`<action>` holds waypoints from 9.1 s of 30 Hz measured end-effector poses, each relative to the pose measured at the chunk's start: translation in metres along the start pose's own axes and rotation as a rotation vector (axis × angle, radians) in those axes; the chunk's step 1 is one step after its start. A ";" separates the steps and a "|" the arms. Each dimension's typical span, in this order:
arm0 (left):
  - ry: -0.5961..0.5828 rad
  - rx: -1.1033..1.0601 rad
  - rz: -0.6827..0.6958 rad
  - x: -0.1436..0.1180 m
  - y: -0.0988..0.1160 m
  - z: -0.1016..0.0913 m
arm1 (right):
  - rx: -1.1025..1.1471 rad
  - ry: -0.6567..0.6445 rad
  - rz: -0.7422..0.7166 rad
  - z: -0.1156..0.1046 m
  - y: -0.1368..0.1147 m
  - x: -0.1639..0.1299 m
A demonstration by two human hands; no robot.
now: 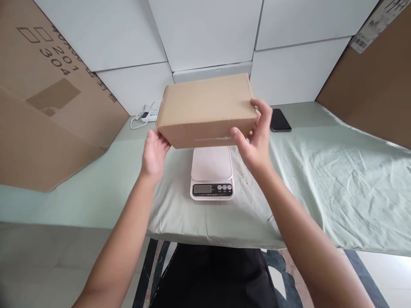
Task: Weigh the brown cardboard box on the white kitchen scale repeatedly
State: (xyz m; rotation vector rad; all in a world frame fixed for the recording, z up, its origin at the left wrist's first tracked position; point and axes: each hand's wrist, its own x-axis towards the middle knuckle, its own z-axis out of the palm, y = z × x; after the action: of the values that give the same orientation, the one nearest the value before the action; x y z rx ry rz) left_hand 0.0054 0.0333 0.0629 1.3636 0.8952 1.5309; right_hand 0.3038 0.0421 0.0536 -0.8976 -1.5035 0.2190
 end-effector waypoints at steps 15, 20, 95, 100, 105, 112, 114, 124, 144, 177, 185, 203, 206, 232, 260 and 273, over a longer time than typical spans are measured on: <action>0.096 0.001 -0.196 0.032 -0.082 0.018 | 0.052 0.030 0.257 0.035 0.072 -0.015; 0.080 0.031 -0.212 0.030 -0.085 0.020 | 0.067 0.032 0.310 0.037 0.079 -0.014; -0.062 0.269 0.123 -0.088 -0.035 -0.003 | -0.168 0.005 0.035 -0.025 -0.005 -0.084; -0.041 0.265 0.127 -0.086 -0.035 -0.002 | -0.168 0.034 0.013 -0.025 -0.009 -0.085; -0.087 0.269 0.085 -0.077 -0.025 -0.001 | -0.149 0.059 0.029 -0.025 -0.021 -0.072; -0.089 0.202 0.147 -0.006 -0.004 0.000 | -0.024 -0.072 0.058 -0.017 -0.031 0.000; -0.048 0.143 0.134 0.014 -0.015 0.004 | 0.023 -0.111 0.096 -0.004 -0.014 0.017; 0.034 0.144 0.010 0.034 -0.072 0.011 | 0.189 -0.013 0.214 0.050 0.094 -0.005; -0.099 0.192 -0.060 0.037 -0.079 0.012 | 0.188 0.001 0.310 0.047 0.093 -0.011; -0.170 0.179 0.107 0.002 -0.014 -0.013 | 0.125 -0.093 0.172 0.011 0.015 -0.015; -0.172 0.104 -0.028 -0.091 -0.008 -0.025 | 0.100 -0.168 0.150 -0.025 -0.004 -0.082; -0.194 0.125 -0.048 -0.090 -0.019 -0.025 | -0.026 -0.068 0.136 -0.018 -0.011 -0.087; -0.194 0.131 -0.041 -0.089 -0.019 -0.024 | -0.027 -0.048 0.129 -0.018 -0.014 -0.087; -0.186 0.111 0.009 -0.091 -0.015 -0.021 | -0.218 0.018 -0.016 -0.021 -0.013 -0.087; 0.037 -0.060 -0.069 0.036 -0.071 0.009 | 0.062 0.021 0.171 0.033 0.076 0.001; 0.000 0.024 -0.109 0.040 -0.099 0.003 | 0.015 -0.028 0.275 0.040 0.091 -0.011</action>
State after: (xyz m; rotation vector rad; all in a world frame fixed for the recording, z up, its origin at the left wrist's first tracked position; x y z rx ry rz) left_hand 0.0223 0.1066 -0.0137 1.3103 0.9753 1.4411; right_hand 0.3019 0.1112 -0.0187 -1.0925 -1.3997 0.4437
